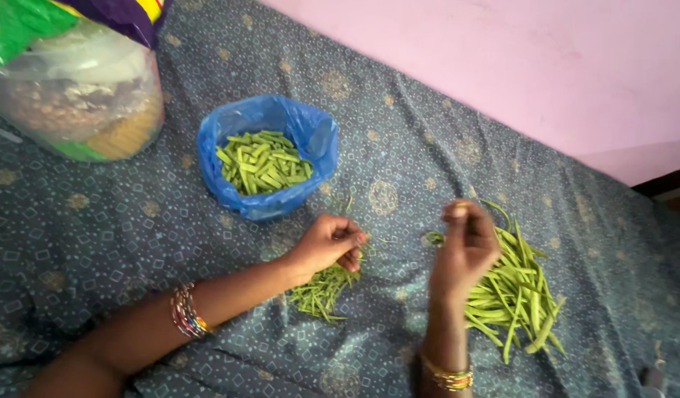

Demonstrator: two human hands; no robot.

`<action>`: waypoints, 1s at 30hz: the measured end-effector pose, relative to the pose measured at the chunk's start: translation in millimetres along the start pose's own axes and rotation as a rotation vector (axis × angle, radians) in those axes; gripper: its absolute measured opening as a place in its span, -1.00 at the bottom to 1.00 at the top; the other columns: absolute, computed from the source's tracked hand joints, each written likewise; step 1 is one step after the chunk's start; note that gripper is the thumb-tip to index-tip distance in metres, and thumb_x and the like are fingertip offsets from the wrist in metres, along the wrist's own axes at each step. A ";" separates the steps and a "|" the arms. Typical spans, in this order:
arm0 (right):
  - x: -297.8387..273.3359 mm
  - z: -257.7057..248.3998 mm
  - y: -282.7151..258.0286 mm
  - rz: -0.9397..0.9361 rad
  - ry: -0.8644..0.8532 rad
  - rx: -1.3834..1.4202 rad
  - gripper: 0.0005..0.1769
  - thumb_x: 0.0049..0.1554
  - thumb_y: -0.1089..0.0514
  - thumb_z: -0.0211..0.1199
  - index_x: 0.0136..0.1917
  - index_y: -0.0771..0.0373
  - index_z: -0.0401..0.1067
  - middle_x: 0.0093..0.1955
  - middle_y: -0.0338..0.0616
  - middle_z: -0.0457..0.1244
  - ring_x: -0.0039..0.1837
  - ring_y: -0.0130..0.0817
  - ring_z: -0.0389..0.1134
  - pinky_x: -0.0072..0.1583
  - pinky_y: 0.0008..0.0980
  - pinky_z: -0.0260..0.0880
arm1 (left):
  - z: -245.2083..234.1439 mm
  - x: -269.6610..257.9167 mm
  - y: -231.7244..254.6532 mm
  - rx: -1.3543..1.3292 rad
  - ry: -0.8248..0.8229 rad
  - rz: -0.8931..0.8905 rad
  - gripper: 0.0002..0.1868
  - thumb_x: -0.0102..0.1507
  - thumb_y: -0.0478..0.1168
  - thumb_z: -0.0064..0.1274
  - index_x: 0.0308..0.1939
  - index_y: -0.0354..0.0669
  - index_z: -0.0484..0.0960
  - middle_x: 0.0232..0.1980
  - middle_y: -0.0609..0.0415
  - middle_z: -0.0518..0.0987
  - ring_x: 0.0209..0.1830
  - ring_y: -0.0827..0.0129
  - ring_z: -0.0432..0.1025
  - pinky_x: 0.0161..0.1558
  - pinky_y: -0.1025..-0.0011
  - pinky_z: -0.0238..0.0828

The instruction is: The person snaps the ends off green beans by hand, breaks them into smaller segments, and places them into a blue plastic bag while seated.

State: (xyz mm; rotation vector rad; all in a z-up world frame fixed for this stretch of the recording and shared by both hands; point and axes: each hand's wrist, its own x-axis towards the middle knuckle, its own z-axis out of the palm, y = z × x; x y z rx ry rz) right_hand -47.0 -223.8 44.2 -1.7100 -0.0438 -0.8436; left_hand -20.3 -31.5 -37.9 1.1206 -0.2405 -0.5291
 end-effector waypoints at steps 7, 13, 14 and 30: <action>-23.1 23.9 -21.3 -0.463 -0.415 -0.407 -0.81 0.14 0.36 0.32 0.05 0.26 0.53 0.04 -0.11 0.42 0.10 -0.18 0.44 0.19 -0.16 0.39 | -9.9 8.6 -1.1 -0.501 0.074 -0.285 -0.74 0.39 -0.08 -0.28 -0.25 -0.12 0.43 -0.35 -0.02 0.64 -0.36 0.19 0.62 -0.27 0.25 0.67; 20.6 -18.6 27.6 -0.451 -0.192 -0.677 -0.77 0.16 0.27 0.37 0.10 0.26 0.52 0.10 -0.02 0.39 0.14 -0.08 0.40 0.22 -0.11 0.35 | -14.2 11.5 -18.7 -0.473 0.064 -0.249 -0.70 0.44 -0.06 -0.17 -0.25 -0.17 0.48 -0.46 0.10 0.54 -0.66 0.50 0.31 -0.70 0.59 0.15; 35.8 -39.3 43.3 -0.477 -0.084 -0.752 -0.82 0.22 0.27 0.34 0.11 0.25 0.51 0.14 -0.02 0.39 0.19 -0.07 0.38 0.27 -0.09 0.33 | -12.7 8.0 -11.5 -0.418 0.059 -0.195 -0.72 0.45 -0.08 -0.15 -0.25 -0.15 0.47 -0.49 0.14 0.49 -0.68 0.54 0.24 -0.72 0.60 0.08; 79.5 -143.2 182.1 -0.258 0.087 -1.151 -0.60 0.46 0.04 -0.05 0.20 0.32 0.52 0.18 0.10 0.37 0.22 0.01 0.37 0.32 -0.04 0.32 | -85.2 -5.4 113.5 1.670 0.864 0.802 -0.70 0.29 -0.06 0.12 -0.45 -0.16 0.63 -0.14 -0.09 0.62 -0.06 0.09 0.45 0.00 0.08 0.32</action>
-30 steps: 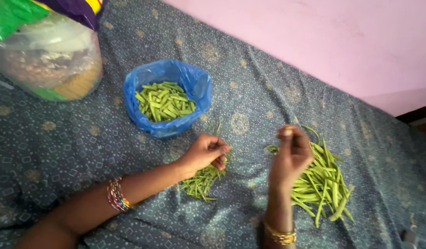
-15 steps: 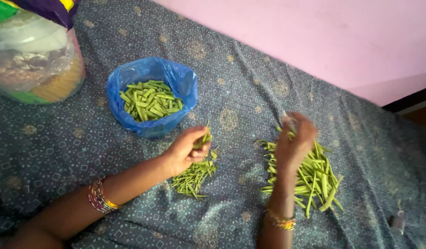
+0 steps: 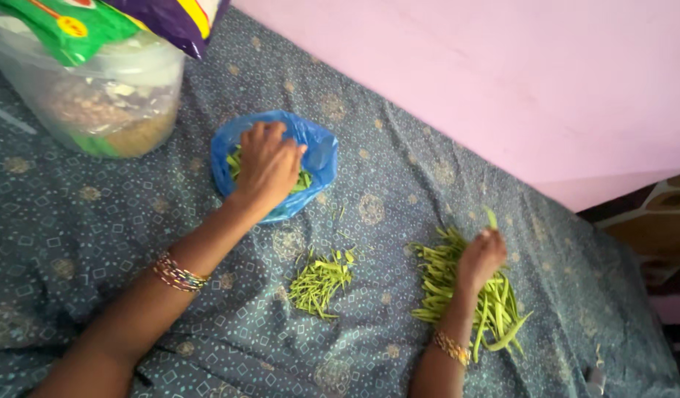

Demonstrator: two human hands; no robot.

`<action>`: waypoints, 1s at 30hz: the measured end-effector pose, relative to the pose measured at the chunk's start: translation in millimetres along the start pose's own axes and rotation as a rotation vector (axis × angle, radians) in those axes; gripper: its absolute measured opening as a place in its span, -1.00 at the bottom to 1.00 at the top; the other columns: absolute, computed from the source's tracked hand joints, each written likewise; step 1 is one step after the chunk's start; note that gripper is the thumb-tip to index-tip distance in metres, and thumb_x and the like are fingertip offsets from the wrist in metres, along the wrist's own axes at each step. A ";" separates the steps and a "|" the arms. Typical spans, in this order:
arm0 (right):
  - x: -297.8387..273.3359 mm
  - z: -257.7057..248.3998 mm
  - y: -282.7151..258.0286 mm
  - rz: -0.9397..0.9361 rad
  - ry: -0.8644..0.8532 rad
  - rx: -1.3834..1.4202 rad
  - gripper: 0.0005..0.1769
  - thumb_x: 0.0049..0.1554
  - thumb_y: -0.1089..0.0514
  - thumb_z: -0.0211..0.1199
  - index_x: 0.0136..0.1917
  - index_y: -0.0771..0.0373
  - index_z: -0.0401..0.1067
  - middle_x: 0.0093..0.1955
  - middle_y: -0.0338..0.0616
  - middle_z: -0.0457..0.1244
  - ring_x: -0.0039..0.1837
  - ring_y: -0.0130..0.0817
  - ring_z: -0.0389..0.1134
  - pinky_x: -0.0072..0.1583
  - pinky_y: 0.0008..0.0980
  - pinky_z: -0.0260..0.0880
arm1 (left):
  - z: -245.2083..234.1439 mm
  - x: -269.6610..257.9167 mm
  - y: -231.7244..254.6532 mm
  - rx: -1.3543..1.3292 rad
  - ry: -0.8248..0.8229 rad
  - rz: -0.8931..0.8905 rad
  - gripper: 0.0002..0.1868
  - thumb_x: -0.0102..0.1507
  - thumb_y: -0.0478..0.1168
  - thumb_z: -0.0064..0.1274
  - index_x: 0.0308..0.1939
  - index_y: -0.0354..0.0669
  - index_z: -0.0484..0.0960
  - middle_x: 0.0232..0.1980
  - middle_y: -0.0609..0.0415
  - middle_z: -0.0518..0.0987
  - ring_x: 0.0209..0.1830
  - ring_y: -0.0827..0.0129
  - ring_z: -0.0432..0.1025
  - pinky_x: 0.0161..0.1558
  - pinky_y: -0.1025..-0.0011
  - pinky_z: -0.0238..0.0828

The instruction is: The person snaps the ends off green beans by hand, breaks them into smaller segments, and places them into a blue plastic bag while seated.

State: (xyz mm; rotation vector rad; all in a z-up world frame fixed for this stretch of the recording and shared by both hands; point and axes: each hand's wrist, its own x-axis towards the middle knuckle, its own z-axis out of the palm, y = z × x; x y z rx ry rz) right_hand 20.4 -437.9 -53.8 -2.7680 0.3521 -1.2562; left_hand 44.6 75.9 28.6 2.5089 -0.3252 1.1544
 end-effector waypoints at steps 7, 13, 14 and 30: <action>10.8 -114.1 -147.0 0.140 -0.075 0.986 -0.26 0.45 -0.26 -0.26 0.26 0.39 0.49 0.30 0.19 0.35 0.23 -0.19 0.40 0.26 -0.25 0.42 | -1.5 -9.8 28.6 -0.591 0.034 0.063 -0.87 0.28 -0.21 0.23 -0.26 -0.21 0.73 -0.10 0.05 0.64 -0.02 0.21 0.48 0.09 0.20 0.41; -50.8 -107.6 -249.7 0.317 -0.969 1.615 -0.14 0.38 -0.33 -0.32 0.05 0.45 0.54 0.20 0.25 0.41 -0.02 -0.16 0.44 0.20 -0.17 0.43 | 10.9 -20.5 47.4 -1.288 -0.202 -0.095 -0.83 0.30 -0.29 0.21 -0.03 -0.17 0.73 -0.11 0.09 0.73 -0.22 0.52 0.62 -0.22 0.56 0.63; -53.8 -108.2 -254.3 0.379 -1.041 1.618 -0.13 0.36 -0.32 -0.34 0.05 0.45 0.54 0.18 0.25 0.41 -0.02 -0.18 0.44 0.17 -0.17 0.43 | 12.0 -23.2 48.9 -1.295 -0.224 -0.124 -0.85 0.30 -0.29 0.22 -0.06 -0.19 0.74 -0.14 0.09 0.73 -0.24 0.52 0.62 -0.24 0.56 0.61; -34.9 -134.0 -258.9 -0.411 -0.242 0.781 -0.91 0.13 0.39 0.36 -0.07 0.33 0.51 -0.07 -0.06 0.42 -0.05 -0.20 0.50 -0.01 -0.32 0.48 | 24.5 -46.3 69.2 -1.261 -0.474 -0.105 -0.93 0.29 -0.30 0.20 -0.24 -0.24 0.73 -0.40 0.14 0.66 -0.47 0.62 0.42 -0.45 0.51 0.30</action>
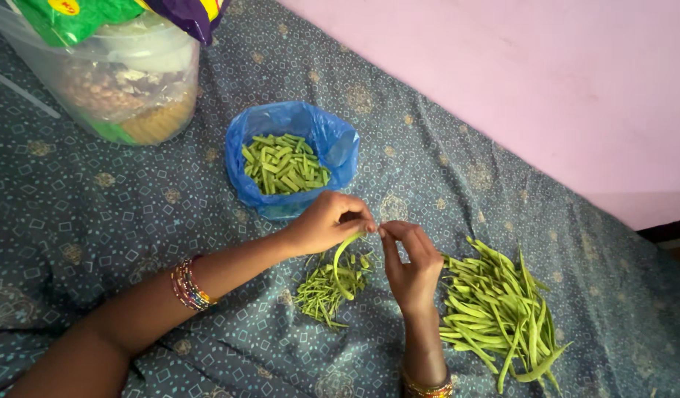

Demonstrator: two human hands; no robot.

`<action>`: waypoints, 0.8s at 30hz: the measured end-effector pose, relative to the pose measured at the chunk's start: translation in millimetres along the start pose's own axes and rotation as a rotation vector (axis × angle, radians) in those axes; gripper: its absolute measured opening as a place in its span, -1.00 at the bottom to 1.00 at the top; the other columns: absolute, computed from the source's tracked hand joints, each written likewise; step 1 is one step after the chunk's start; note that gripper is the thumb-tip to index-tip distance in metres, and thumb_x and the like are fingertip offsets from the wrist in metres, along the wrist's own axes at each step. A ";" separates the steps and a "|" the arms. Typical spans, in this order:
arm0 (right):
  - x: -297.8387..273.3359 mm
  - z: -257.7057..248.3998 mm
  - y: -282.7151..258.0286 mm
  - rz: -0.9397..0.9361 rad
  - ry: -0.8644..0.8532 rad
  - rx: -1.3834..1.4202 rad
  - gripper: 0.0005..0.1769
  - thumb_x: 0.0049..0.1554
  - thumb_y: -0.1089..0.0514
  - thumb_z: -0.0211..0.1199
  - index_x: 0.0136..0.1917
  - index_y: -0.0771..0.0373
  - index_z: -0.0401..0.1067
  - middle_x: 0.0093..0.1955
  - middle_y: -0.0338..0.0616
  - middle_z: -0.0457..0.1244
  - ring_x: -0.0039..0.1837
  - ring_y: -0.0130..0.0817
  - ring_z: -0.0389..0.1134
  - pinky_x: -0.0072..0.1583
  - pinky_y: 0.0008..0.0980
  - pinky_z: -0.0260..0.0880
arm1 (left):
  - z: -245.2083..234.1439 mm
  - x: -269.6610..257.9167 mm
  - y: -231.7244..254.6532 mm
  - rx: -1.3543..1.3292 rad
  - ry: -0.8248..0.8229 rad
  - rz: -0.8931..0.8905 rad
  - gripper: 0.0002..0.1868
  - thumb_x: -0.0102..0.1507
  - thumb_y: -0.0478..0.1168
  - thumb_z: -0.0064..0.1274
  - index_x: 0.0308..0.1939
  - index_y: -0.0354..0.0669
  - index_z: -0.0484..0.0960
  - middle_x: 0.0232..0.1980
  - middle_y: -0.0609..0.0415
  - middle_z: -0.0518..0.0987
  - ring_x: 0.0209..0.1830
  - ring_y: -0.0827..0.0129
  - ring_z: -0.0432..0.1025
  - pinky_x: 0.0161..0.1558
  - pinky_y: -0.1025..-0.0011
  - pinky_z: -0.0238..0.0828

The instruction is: The person snaps the ends off green beans by hand, breaks them into smaller segments, and places them into a blue plastic bag while seated.

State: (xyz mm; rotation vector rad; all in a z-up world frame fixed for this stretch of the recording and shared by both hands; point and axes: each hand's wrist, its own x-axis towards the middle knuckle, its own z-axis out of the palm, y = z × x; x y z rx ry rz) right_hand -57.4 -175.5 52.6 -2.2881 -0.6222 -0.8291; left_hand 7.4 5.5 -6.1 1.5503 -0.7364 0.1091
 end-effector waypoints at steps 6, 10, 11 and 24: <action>-8.3 6.2 7.2 -0.245 -0.191 -0.021 -0.76 -0.08 0.35 0.41 -0.10 0.30 0.50 -0.06 -0.08 0.42 -0.01 -0.15 0.48 0.00 -0.26 0.49 | -8.7 7.0 -20.3 -0.047 0.295 -0.030 -0.91 0.32 -0.35 0.11 -0.24 -0.26 0.71 -0.34 0.17 0.67 -0.41 0.68 0.46 -0.41 0.58 0.36; -0.1 4.7 -4.2 0.001 -0.300 -0.002 -0.72 0.01 0.30 0.48 0.00 0.29 0.50 -0.04 -0.09 0.41 -0.09 -0.23 0.47 -0.05 -0.29 0.49 | -34.5 16.4 -13.7 -0.049 0.496 0.005 -0.90 0.37 -0.33 0.12 -0.23 -0.29 0.68 -0.36 0.14 0.67 -0.41 0.67 0.48 -0.37 0.59 0.40; 4.0 1.7 -8.9 0.047 -0.264 0.034 -0.60 -0.03 0.29 0.47 0.09 0.33 0.48 0.02 -0.04 0.39 -0.09 -0.22 0.46 -0.05 -0.28 0.49 | -34.8 15.6 -9.9 0.010 0.469 -0.019 -0.89 0.36 -0.32 0.13 -0.26 -0.27 0.67 -0.38 0.14 0.67 -0.48 0.64 0.44 -0.43 0.58 0.34; 0.0 -10.2 15.2 -0.073 -0.127 -0.078 -0.87 0.12 0.38 0.32 -0.03 0.29 0.53 -0.06 -0.08 0.42 0.00 -0.17 0.42 0.06 -0.26 0.42 | -27.6 14.1 -2.9 -0.437 0.209 -0.128 -0.84 0.31 -0.30 0.12 -0.03 -0.20 0.62 -0.32 0.14 0.62 -0.49 0.62 0.50 -0.43 0.58 0.54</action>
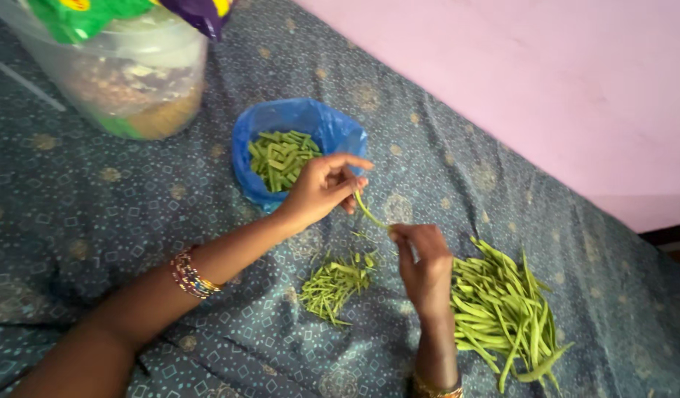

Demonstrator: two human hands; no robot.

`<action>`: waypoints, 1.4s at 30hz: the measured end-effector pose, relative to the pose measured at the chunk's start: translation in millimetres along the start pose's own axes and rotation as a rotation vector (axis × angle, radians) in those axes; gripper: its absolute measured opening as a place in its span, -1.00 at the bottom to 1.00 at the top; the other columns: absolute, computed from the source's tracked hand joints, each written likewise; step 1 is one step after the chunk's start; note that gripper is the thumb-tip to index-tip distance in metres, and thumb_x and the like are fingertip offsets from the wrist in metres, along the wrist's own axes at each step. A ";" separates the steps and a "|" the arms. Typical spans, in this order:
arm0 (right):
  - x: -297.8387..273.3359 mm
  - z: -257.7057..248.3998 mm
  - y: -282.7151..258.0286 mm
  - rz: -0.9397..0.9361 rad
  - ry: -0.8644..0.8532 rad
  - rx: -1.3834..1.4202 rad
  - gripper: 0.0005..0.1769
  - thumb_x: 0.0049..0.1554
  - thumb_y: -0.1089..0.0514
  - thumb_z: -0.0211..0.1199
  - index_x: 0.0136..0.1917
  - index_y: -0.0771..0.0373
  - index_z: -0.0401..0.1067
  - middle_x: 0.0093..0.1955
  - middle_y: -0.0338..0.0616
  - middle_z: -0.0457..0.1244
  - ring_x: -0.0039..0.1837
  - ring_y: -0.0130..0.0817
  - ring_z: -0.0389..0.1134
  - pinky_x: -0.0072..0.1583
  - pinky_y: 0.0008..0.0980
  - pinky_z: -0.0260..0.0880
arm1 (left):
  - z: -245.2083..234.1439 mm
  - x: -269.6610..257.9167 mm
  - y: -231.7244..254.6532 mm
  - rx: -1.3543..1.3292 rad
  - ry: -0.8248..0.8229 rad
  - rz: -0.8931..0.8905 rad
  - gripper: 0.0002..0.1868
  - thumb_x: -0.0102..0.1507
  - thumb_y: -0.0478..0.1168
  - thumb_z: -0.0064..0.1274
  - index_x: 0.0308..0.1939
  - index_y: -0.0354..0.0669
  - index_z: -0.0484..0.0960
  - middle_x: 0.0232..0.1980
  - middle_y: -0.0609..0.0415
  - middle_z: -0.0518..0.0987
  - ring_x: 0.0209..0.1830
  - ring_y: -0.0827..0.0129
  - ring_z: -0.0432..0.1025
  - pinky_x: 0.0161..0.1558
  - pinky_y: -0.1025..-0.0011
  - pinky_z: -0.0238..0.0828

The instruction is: The person snaps the ends off green beans by hand, breaks them into smaller segments, and places them into a blue plastic bag while seated.

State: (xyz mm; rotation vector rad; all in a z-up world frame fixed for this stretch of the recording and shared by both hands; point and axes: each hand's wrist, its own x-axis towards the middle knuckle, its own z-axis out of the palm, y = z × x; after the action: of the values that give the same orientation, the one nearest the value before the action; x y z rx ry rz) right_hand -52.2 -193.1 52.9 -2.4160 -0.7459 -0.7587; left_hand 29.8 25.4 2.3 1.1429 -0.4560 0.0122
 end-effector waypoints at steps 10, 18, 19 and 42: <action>-49.6 12.1 116.8 0.730 0.085 0.969 -0.84 0.27 0.25 0.25 0.05 0.41 0.50 -0.14 -0.19 0.38 -0.07 -0.43 0.35 0.03 -0.45 0.37 | 25.7 -21.4 -14.6 0.750 -0.340 0.400 -0.93 0.25 -0.30 0.26 -0.23 -0.23 0.78 -0.41 0.00 0.64 -0.52 0.35 0.45 -0.48 0.29 0.31; -48.1 -25.2 141.5 0.847 0.427 1.056 -0.89 0.32 0.19 0.22 0.04 0.28 0.46 -0.04 -0.13 0.35 0.01 -0.36 0.40 0.14 -0.31 0.45 | 45.8 -42.9 -25.2 0.465 -0.501 0.087 -0.92 0.25 -0.36 0.16 -0.25 -0.27 0.75 -0.35 0.05 0.70 -0.49 0.51 0.56 -0.47 0.39 0.43; -42.8 -31.1 129.9 0.809 0.238 0.972 -0.87 0.31 0.17 0.20 0.02 0.29 0.46 -0.02 -0.13 0.38 0.05 -0.36 0.42 0.16 -0.32 0.47 | 45.4 -41.3 -25.5 0.474 -0.507 0.078 -0.92 0.25 -0.36 0.14 -0.24 -0.26 0.74 -0.33 0.06 0.70 -0.47 0.51 0.57 -0.45 0.40 0.44; -45.6 -5.2 143.7 0.748 0.421 1.283 -0.92 0.35 0.22 0.26 0.08 0.28 0.49 -0.03 -0.18 0.36 -0.02 -0.46 0.35 0.10 -0.44 0.42 | 56.4 -55.2 -43.4 0.679 -0.464 0.058 -0.90 0.22 -0.24 0.17 -0.37 -0.16 0.71 -0.49 0.02 0.59 -0.59 0.18 0.47 -0.44 0.19 0.36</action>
State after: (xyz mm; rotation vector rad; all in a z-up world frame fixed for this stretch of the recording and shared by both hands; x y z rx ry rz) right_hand 3.8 -316.5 -13.4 -1.1230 -0.0230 -0.2659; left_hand -29.4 -30.4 -36.4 1.8098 -0.9420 -0.0526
